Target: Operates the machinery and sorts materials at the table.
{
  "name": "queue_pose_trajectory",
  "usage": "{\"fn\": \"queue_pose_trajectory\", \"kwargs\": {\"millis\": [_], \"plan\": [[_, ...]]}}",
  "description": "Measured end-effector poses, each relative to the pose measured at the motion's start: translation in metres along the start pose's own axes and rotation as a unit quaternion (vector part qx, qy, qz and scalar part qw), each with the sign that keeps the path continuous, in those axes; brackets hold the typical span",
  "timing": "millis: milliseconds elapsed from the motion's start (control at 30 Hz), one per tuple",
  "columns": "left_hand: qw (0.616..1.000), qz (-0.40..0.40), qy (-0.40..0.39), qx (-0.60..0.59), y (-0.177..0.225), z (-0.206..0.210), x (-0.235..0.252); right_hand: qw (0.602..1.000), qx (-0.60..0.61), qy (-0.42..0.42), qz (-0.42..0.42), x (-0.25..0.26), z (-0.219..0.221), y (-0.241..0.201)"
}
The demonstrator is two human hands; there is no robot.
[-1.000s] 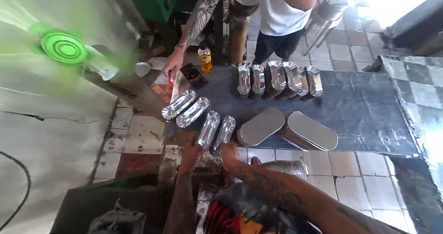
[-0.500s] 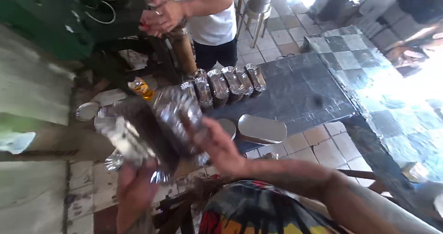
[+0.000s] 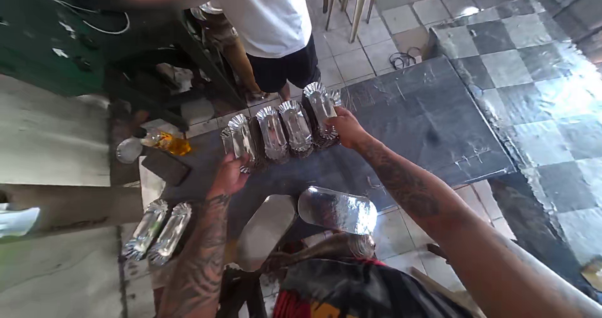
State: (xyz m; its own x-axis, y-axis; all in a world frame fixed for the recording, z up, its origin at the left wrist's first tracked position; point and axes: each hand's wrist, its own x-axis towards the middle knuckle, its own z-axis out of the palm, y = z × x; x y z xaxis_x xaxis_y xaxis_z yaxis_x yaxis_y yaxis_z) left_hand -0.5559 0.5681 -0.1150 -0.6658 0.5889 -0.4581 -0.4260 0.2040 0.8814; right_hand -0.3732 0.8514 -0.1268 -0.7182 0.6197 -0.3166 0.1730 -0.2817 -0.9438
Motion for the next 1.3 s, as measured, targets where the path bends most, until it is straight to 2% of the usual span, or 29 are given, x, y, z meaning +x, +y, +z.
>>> {"fn": "queue_pose_trajectory", "kwargs": {"millis": [133,300,500,600,700,767,900,967,1067,1133,1233,1300], "plan": [[0.998,-0.009,-0.013,0.057,-0.005,0.001,-0.002,0.995,-0.100,0.000,0.023,0.005,0.008,0.006],[0.998,0.005,0.004,0.057,-0.006,0.010,0.004,0.967,-0.255,-0.016,0.007,0.009,0.007,-0.001],[0.995,-0.005,0.008,0.101,-0.013,0.009,0.007,0.941,-0.332,-0.028,0.055,0.005,0.004,-0.010],[0.982,0.000,-0.006,0.187,-0.008,0.006,0.008,0.924,-0.377,-0.023,0.060,-0.002,0.014,-0.016],[0.949,0.058,0.021,0.310,0.030,0.008,-0.005,0.926,-0.370,-0.016,0.070,-0.004,0.014,-0.018],[0.903,0.103,0.032,0.417,0.056,0.037,-0.011,0.921,-0.382,-0.009,0.072,-0.004,0.013,-0.019],[0.792,0.108,-0.023,0.600,0.050,0.105,0.022,0.900,-0.429,-0.003,0.081,-0.004,0.019,-0.023],[0.767,0.083,-0.029,0.636,0.043,0.111,0.043,0.894,-0.442,0.002,0.076,-0.003,0.018,-0.026],[0.787,0.053,-0.041,0.613,0.036,0.107,0.049,0.875,-0.476,-0.003,0.084,-0.008,0.014,-0.026],[0.792,0.067,-0.029,0.606,0.039,0.106,0.038,0.861,-0.501,-0.013,0.090,-0.010,0.018,-0.027],[0.804,0.131,-0.012,0.580,0.054,0.095,0.024,0.830,-0.555,-0.015,0.055,-0.014,0.021,-0.036],[0.842,0.185,0.007,0.507,0.079,0.053,-0.002,0.820,-0.572,0.017,-0.022,-0.025,0.021,-0.051]]}}
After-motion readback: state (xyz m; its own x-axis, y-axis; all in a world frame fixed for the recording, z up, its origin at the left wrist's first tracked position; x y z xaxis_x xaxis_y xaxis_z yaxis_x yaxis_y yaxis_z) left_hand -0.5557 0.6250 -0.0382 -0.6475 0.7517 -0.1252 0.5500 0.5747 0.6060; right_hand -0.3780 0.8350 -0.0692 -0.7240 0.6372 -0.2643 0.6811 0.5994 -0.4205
